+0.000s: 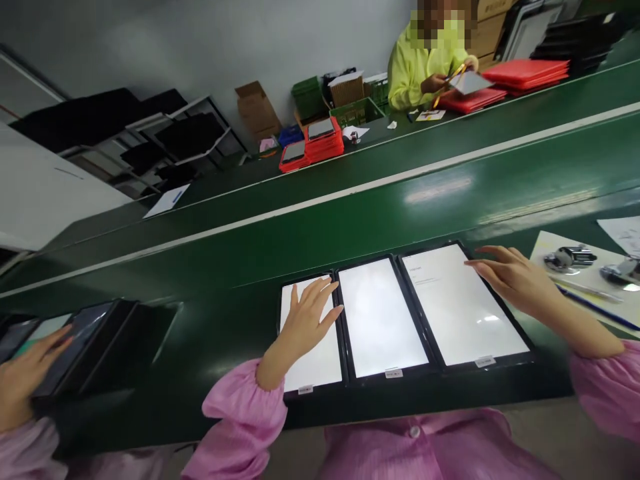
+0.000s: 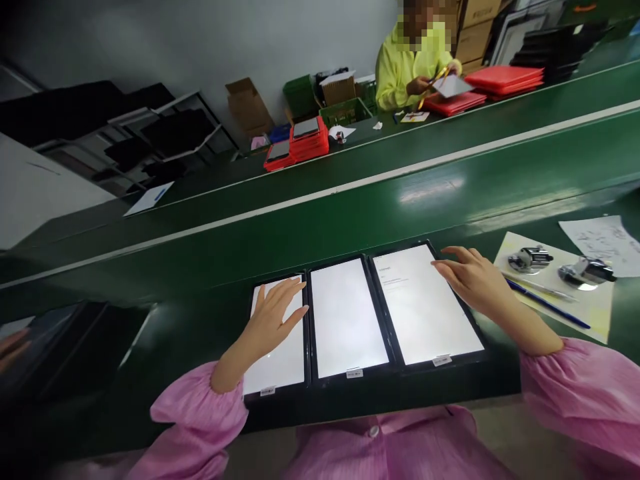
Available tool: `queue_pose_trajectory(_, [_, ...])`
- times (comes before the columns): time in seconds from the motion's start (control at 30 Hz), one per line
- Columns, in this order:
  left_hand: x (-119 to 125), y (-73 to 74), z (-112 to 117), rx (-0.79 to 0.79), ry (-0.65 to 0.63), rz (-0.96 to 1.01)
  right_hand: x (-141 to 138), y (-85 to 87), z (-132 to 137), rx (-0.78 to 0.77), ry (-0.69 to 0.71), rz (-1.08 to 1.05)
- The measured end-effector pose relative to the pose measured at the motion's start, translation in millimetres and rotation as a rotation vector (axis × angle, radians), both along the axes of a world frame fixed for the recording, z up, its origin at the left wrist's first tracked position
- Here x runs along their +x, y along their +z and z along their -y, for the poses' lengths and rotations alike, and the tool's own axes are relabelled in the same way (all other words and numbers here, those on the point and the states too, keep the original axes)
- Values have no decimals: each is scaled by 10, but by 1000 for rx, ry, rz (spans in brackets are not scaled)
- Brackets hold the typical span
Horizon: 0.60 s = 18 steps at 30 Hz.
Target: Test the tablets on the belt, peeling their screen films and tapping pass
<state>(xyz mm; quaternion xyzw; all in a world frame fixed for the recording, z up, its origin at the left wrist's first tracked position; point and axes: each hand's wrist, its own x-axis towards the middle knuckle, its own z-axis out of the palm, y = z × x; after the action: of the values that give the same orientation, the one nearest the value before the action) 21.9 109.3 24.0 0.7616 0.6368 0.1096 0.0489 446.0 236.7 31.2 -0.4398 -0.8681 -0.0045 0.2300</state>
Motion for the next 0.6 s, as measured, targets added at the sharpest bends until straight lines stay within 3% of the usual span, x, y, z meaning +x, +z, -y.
queue_pose_trajectory(0.13, [10,62,171,-19,11,45,-335,73,147,-43,177,-9])
queue_pose_trajectory(0.3, [-83,81,217,-82,186,-22,-887,37,98,-173,432,14])
queue_pose_trajectory(0.4, [-113,66,239,-137,220,-53,-1040,-36,-42,-216,453,10])
queue_pose_trajectory(0.6, [-41,-4,271,-98,179,-72,-1107,-174,-136,-236,419,-6])
